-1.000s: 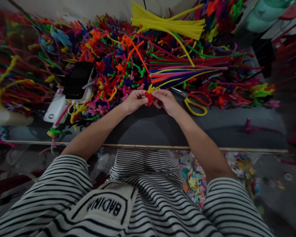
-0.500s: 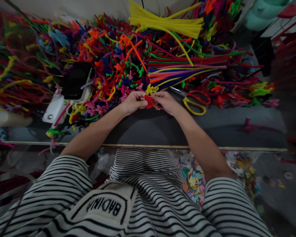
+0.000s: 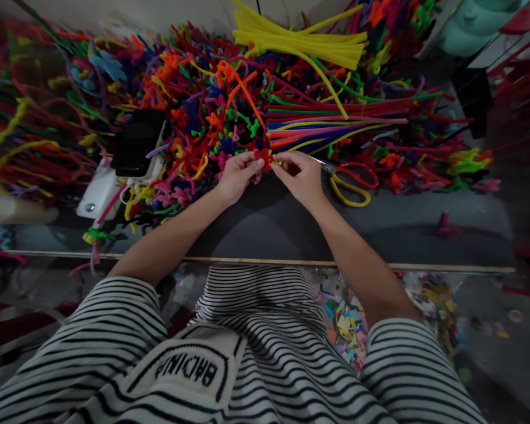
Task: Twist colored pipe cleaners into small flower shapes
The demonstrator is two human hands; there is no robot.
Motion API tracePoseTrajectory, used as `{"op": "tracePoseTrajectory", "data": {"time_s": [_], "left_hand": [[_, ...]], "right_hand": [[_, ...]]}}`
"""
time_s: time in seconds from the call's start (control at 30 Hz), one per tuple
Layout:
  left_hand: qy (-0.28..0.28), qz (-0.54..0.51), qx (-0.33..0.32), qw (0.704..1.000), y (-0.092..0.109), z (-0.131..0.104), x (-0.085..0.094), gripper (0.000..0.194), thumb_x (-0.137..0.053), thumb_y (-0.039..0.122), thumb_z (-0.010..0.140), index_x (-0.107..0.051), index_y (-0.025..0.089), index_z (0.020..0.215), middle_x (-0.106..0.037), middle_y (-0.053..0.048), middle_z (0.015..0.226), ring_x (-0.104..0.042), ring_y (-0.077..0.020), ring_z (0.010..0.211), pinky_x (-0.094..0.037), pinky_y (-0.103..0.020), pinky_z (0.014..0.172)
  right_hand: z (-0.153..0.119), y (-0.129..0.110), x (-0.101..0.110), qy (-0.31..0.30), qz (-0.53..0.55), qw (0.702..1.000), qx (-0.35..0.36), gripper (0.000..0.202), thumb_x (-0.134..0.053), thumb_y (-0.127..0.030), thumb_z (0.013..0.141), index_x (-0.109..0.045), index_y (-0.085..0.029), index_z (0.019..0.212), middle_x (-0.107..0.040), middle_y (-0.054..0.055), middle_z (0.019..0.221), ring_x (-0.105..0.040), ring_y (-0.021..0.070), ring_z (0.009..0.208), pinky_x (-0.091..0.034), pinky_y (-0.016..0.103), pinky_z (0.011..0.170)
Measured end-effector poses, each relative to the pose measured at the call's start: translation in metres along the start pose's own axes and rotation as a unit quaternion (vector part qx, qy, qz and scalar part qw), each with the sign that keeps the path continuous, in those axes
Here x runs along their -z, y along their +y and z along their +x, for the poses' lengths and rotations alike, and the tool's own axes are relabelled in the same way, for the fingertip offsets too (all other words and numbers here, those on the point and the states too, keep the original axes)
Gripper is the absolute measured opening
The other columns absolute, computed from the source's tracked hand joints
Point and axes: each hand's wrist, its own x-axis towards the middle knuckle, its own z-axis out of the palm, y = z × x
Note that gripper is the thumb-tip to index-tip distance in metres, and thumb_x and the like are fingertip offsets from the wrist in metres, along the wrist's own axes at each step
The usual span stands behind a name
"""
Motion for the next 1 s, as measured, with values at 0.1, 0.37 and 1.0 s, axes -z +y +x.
{"op": "tracePoseTrajectory", "data": {"time_s": [0.1,0.37,1.0], "left_hand": [[-0.022,0.042,-0.039,0.998,-0.004,-0.001,0.002,0.042,-0.089,0.054,0.08,-0.074,0.015,0.079,-0.061,0.005,0.058,-0.051,-0.0034,0.05,-0.041,-0.017,0.05],[-0.004,0.085,-0.071,0.994,-0.008,0.001,0.005,0.048,-0.087,0.061,0.078,-0.076,0.014,0.074,-0.07,-0.001,0.066,-0.053,-0.005,0.054,-0.042,-0.019,0.053],[-0.066,0.14,-0.079,0.985,-0.009,-0.001,0.01,0.048,-0.08,0.061,0.086,-0.078,0.015,0.075,-0.072,-0.003,0.067,-0.052,-0.0056,0.054,-0.038,-0.021,0.053]], "right_hand": [[-0.002,-0.002,0.003,-0.009,-0.045,0.998,0.041,0.028,-0.074,-0.052,0.093,-0.083,-0.026,0.093,-0.078,0.004,0.084,-0.07,0.0195,0.071,-0.058,0.037,0.069],[0.0,-0.001,0.009,-0.029,-0.091,0.993,0.063,0.015,-0.076,-0.038,0.093,-0.086,-0.029,0.099,-0.084,0.005,0.095,-0.078,0.0234,0.082,-0.062,0.037,0.069],[0.003,-0.001,0.016,-0.086,-0.099,0.988,0.077,0.01,-0.081,-0.035,0.089,-0.086,-0.027,0.092,-0.084,0.003,0.09,-0.076,0.021,0.075,-0.057,0.035,0.066]]}}
